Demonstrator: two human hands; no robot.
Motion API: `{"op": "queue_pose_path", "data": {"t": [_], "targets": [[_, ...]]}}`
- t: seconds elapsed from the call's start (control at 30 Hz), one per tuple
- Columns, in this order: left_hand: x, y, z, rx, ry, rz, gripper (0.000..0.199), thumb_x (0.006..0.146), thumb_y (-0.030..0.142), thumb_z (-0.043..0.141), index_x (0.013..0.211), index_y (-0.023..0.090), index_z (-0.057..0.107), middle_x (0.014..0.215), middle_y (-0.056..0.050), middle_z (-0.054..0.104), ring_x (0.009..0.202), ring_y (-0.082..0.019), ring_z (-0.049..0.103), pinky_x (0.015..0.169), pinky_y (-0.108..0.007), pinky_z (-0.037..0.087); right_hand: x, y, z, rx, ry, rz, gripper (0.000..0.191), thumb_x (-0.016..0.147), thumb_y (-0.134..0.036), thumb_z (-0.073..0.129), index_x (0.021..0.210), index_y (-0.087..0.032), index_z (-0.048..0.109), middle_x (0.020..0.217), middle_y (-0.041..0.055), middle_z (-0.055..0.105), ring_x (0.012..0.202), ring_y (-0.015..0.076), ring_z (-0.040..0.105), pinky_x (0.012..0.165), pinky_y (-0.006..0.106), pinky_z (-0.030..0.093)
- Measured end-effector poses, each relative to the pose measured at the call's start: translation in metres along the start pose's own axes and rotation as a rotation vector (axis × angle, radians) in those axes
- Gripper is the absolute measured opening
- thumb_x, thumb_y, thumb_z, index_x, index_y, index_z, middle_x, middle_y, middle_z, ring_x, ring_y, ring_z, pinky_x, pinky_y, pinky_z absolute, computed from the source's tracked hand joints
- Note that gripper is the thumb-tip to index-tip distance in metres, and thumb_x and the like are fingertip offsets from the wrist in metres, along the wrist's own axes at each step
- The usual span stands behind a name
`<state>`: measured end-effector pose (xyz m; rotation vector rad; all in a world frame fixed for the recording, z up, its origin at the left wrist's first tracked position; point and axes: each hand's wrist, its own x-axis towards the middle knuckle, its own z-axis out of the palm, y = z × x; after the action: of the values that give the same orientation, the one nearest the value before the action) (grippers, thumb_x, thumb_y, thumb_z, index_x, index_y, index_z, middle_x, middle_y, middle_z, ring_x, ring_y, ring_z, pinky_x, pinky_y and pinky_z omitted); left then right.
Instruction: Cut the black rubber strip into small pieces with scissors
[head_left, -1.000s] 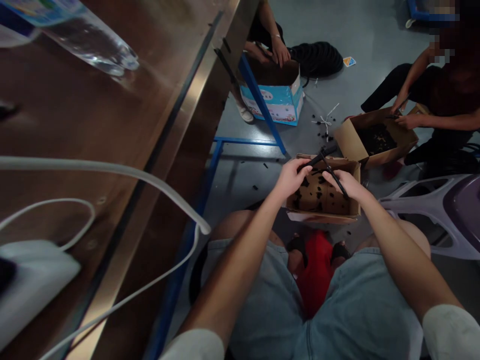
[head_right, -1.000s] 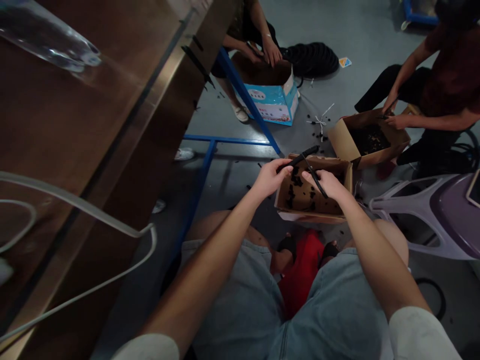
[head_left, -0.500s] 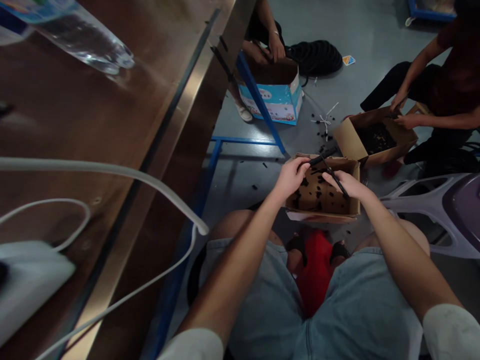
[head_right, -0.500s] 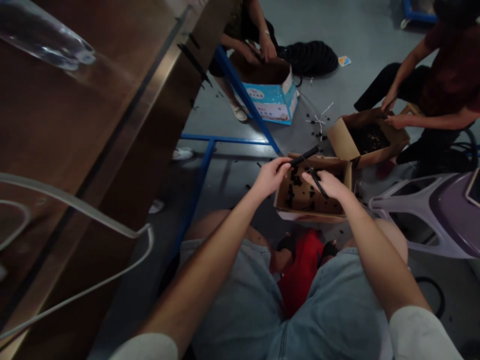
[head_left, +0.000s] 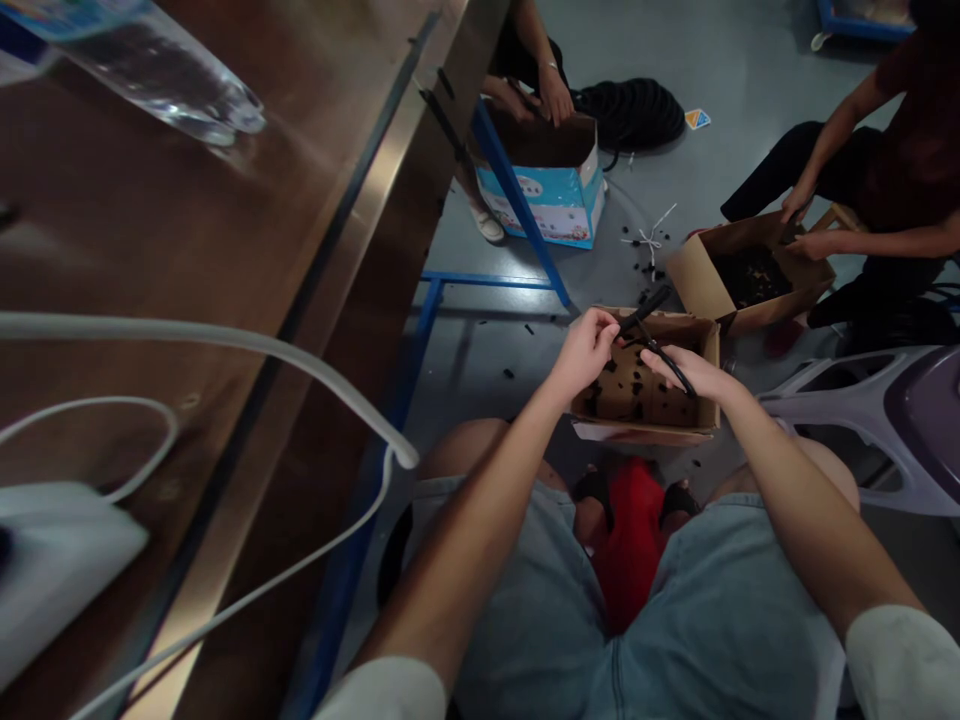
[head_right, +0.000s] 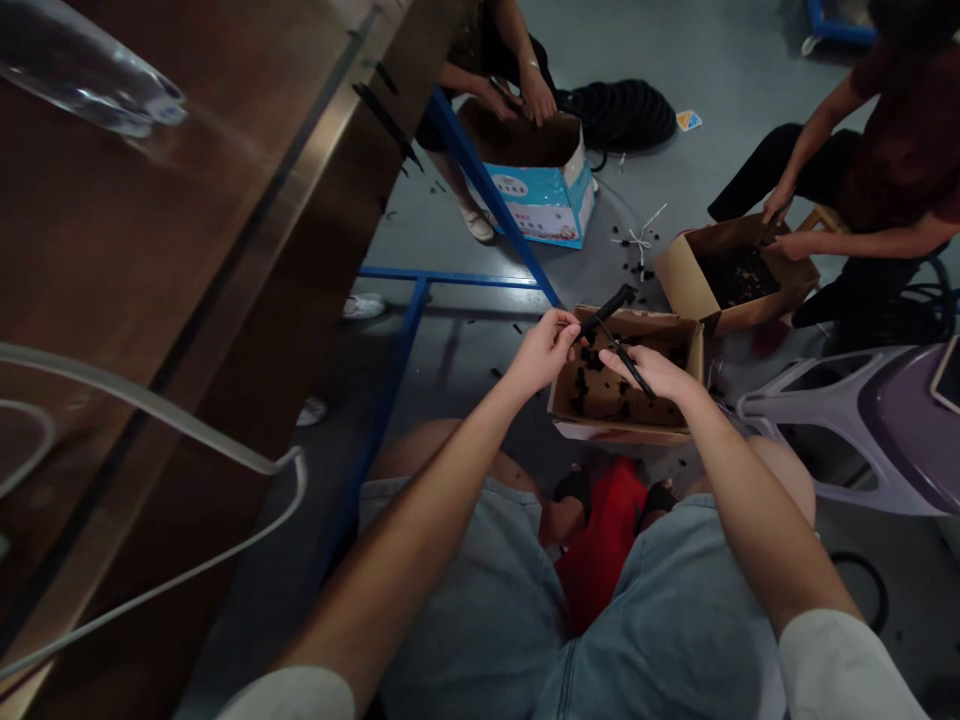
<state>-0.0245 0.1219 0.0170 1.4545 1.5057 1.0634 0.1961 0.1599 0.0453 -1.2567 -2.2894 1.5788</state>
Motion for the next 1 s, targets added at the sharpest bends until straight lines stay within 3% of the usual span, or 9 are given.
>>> {"op": "queue_pose_path", "data": {"t": [0.23,0.47,0.8,1.0], "targets": [[-0.0006,0.0014,0.0001,0.000,-0.080,-0.093,0.011,0.101,0.033,0.049,0.097,0.022,0.052,0.080,-0.001,0.071,0.060,-0.014,0.061,0.064,-0.027,0.049,0.0027,-0.0005,0.0070,-0.023,0.072,0.042,0.066,0.093,-0.082,0.045,0.081,-0.019,0.060,0.070,0.0038,0.061,0.068,0.0207,0.060,0.069,0.031,0.044],[-0.0012,0.0074,-0.0064,0.127,-0.013,-0.024,0.019,0.086,0.030,0.070,0.094,0.022,0.054,0.101,-0.005,0.074,0.098,-0.022,0.071,0.090,-0.034,0.054,0.0043,-0.0008,0.0099,-0.060,0.135,0.079,0.072,0.090,-0.085,0.044,0.078,-0.018,0.067,0.067,0.0064,0.064,0.070,0.0236,0.063,0.068,0.030,0.044],[-0.0012,0.0032,-0.0065,0.147,0.015,-0.027,0.014,0.090,0.028,0.067,0.093,0.021,0.055,0.098,-0.006,0.073,0.097,-0.024,0.071,0.089,-0.037,0.056,0.0081,0.0024,0.0091,-0.194,0.204,0.062,0.074,0.089,-0.085,0.047,0.064,-0.017,0.061,0.064,0.0077,0.064,0.065,0.0230,0.061,0.061,0.029,0.036],[-0.0016,0.0036,-0.0077,0.122,0.007,-0.033,0.012,0.091,0.029,0.065,0.095,0.022,0.055,0.096,-0.006,0.074,0.093,-0.023,0.071,0.087,-0.036,0.057,0.0065,0.0032,0.0077,-0.163,0.180,0.061,0.072,0.088,-0.085,0.049,0.067,-0.017,0.061,0.064,0.0056,0.062,0.064,0.0209,0.058,0.061,0.029,0.036]]}}
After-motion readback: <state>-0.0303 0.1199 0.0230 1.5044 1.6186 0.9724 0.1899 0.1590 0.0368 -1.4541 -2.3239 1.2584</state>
